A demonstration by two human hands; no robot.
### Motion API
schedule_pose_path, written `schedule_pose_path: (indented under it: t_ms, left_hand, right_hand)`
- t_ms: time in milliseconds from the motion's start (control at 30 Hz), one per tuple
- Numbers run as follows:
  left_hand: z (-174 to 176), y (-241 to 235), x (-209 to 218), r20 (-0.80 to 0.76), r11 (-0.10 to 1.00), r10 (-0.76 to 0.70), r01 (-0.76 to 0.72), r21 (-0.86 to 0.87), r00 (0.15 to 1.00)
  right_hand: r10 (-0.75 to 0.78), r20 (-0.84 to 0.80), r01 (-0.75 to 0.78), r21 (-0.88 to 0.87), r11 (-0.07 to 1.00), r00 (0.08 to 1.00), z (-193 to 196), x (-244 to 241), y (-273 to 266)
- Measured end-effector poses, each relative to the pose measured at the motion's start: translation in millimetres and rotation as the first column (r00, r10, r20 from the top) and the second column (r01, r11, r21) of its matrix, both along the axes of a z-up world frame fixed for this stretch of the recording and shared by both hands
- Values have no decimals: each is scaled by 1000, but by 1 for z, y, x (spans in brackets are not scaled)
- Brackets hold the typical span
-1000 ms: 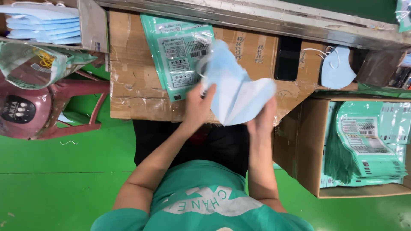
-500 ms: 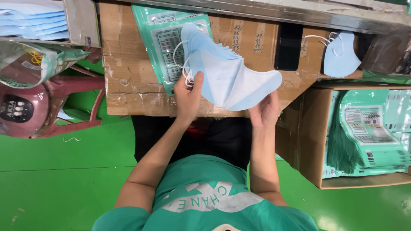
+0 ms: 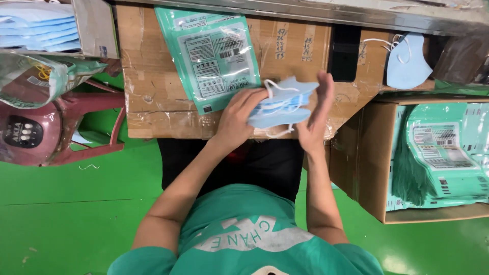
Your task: Packaging surgical face masks into plastic bags and boxes on a manufacturing line.
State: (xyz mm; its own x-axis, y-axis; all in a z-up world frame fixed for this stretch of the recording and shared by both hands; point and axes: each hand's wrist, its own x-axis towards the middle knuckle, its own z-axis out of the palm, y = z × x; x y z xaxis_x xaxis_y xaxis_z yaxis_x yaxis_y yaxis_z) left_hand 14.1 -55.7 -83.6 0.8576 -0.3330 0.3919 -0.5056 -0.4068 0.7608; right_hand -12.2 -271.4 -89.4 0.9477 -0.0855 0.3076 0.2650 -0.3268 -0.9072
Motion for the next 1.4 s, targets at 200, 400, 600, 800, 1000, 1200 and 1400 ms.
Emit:
schedule_pose_path:
  t_ms: [200, 400, 600, 800, 1000, 1200, 1400]
  left_hand:
    - [-34, -22, 2, -309, 972, 18, -88, -216, 951]
    - [-32, -23, -8, -207, 976, -2, -44, -214, 978]
    - [-24, -15, -7, -518, 939, -80, -110, -326, 852]
    - [-42, -10, -16, -680, 842, -233, -206, -499, 696]
    - [-9, -16, -3, -140, 842, -265, 159, -515, 954]
    - [-17, -18, -3, -427, 947, -142, -3, -321, 893]
    - [-37, -30, 0, -26, 999, -3, 2, -45, 1000]
  right_hand:
    - [249, -77, -240, 113, 964, 965, -24, -6, 3]
    - [120, -167, -128, -37, 991, 979, -53, -11, 2]
    - [-298, -205, 280, -113, 953, 932, -108, -14, -27]
    - [-686, 304, 710, 38, 703, 662, -39, 15, -86]
    - [254, -216, -222, 164, 961, 943, -6, -7, -38]
    - [294, -20, -283, 214, 935, 956, 42, -4, -1]
    - [113, -142, -74, 256, 964, 983, -43, -19, -2]
